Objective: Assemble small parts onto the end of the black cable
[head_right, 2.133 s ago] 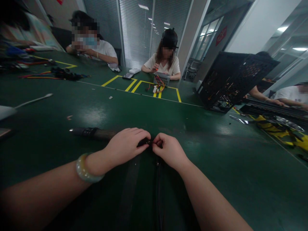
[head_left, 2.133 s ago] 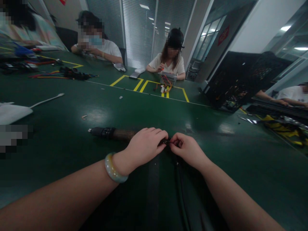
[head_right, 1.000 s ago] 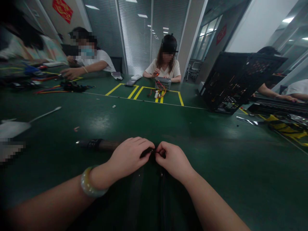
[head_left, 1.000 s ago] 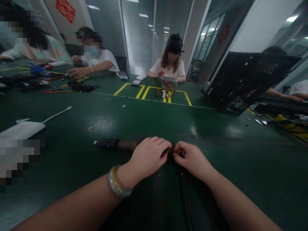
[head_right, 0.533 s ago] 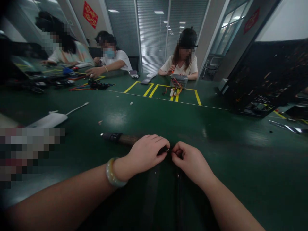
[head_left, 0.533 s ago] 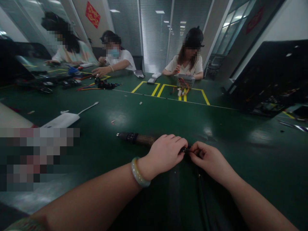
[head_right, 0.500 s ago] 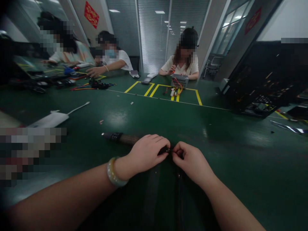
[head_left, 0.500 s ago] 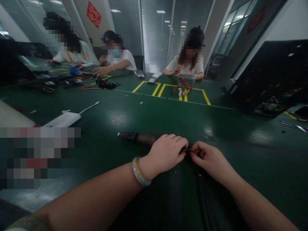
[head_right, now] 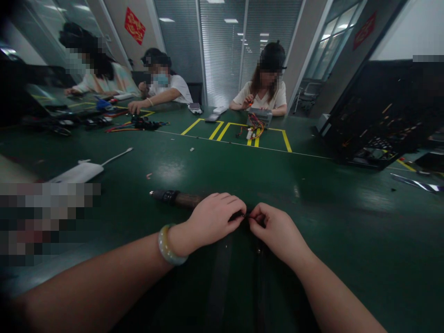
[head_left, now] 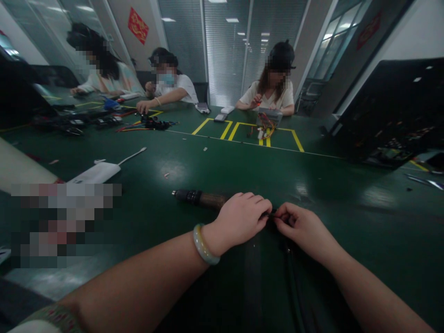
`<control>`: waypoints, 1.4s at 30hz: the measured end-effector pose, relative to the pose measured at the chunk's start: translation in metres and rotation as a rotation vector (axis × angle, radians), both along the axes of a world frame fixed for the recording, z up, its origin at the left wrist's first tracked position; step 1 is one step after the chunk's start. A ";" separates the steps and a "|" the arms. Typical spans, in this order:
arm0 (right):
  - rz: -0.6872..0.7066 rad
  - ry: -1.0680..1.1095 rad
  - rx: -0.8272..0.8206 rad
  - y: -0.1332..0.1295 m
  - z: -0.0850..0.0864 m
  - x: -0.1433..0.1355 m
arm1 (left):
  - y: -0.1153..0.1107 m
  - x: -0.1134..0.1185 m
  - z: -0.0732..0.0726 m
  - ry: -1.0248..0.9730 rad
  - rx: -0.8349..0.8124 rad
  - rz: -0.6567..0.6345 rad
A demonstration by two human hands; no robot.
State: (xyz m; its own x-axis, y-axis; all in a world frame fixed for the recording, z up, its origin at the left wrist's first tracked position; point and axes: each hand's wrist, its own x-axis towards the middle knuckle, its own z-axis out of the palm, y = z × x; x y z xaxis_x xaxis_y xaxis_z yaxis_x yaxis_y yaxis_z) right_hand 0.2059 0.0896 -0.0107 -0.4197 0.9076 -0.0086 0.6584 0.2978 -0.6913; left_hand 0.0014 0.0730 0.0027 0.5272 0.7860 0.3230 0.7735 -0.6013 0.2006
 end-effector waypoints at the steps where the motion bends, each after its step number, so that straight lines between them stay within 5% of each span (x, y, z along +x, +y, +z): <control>1: 0.001 0.001 0.006 0.000 0.000 0.000 | 0.000 0.000 0.000 0.007 0.000 -0.007; 42: -0.003 -0.007 0.012 0.000 0.000 -0.001 | 0.001 0.000 -0.003 -0.022 0.006 0.024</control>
State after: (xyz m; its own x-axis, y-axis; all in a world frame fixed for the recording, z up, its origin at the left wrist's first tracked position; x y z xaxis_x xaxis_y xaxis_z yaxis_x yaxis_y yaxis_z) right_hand 0.2046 0.0894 -0.0105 -0.4165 0.9091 -0.0007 0.6641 0.3037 -0.6831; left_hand 0.0018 0.0743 -0.0003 0.5012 0.7962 0.3389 0.7831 -0.5840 0.2138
